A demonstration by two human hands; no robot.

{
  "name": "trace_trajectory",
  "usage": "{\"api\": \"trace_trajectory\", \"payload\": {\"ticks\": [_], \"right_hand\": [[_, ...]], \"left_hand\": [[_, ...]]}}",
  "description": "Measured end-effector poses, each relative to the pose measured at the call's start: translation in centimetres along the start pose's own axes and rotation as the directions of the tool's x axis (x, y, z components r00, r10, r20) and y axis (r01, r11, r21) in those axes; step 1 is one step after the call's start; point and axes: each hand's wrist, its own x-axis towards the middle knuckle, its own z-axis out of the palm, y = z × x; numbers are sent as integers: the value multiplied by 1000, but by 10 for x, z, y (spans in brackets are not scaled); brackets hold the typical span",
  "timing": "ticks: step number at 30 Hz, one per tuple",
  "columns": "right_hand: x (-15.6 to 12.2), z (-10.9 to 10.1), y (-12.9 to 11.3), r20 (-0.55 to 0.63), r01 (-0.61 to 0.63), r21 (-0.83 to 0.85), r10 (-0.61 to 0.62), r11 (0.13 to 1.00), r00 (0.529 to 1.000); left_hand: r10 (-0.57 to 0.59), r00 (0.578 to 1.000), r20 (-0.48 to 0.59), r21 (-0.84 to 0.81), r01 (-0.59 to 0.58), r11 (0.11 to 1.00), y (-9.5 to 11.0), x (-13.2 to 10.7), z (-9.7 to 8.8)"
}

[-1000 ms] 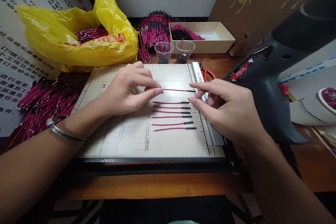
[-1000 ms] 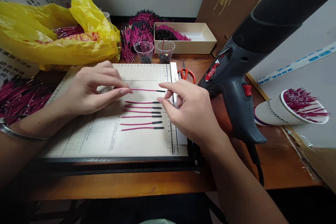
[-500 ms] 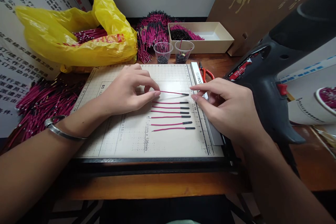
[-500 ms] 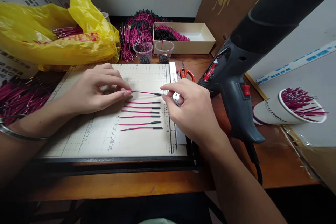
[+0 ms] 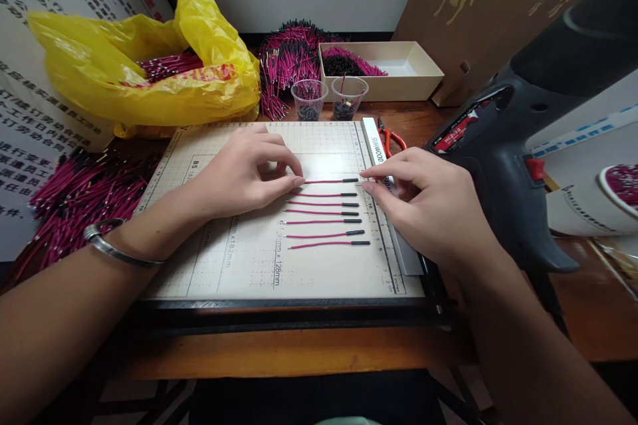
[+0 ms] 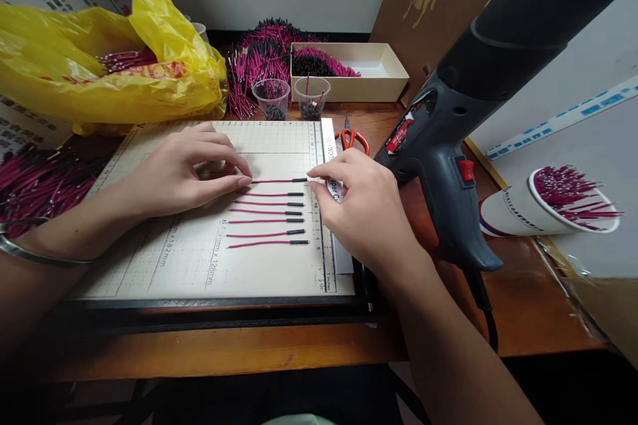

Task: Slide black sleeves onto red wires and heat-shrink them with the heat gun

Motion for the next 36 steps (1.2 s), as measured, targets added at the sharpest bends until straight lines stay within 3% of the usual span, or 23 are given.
{"api": "trace_trajectory", "payload": {"ticks": [10, 15, 18, 22, 24, 29, 36], "right_hand": [[-2, 4, 7, -16, 73, -27, -73, 997, 997], [-1, -7, 1, -14, 94, -5, -94, 996, 996], [-15, -23, -9, -48, 160, 6, -160, 987, 986], [-56, -37, -20, -4, 285, 11, -285, 958, 958], [-76, -38, -21, 77, 284, -39, -280, 958, 957], [-99, -30, -15, 130, 273, -94, -260, 957, 957], [-101, -20, -6, 83, 304, -54, -299, 951, 951]], "left_hand": [[12, 1000, -7, -7, -12, 1000, -2, 1, 1], [22, 999, -26, 29, -21, 999, 2, -1, -3], [105, 993, -50, 13, -105, 994, 17, -3, -5], [240, 969, 66, -47, -237, 970, 45, -6, -2], [254, 962, 103, -29, -253, 967, 59, -8, 0], [222, 963, 153, 72, -235, 969, 80, -11, 5], [98, 995, -8, 188, -95, 977, 101, -23, 24]]}}
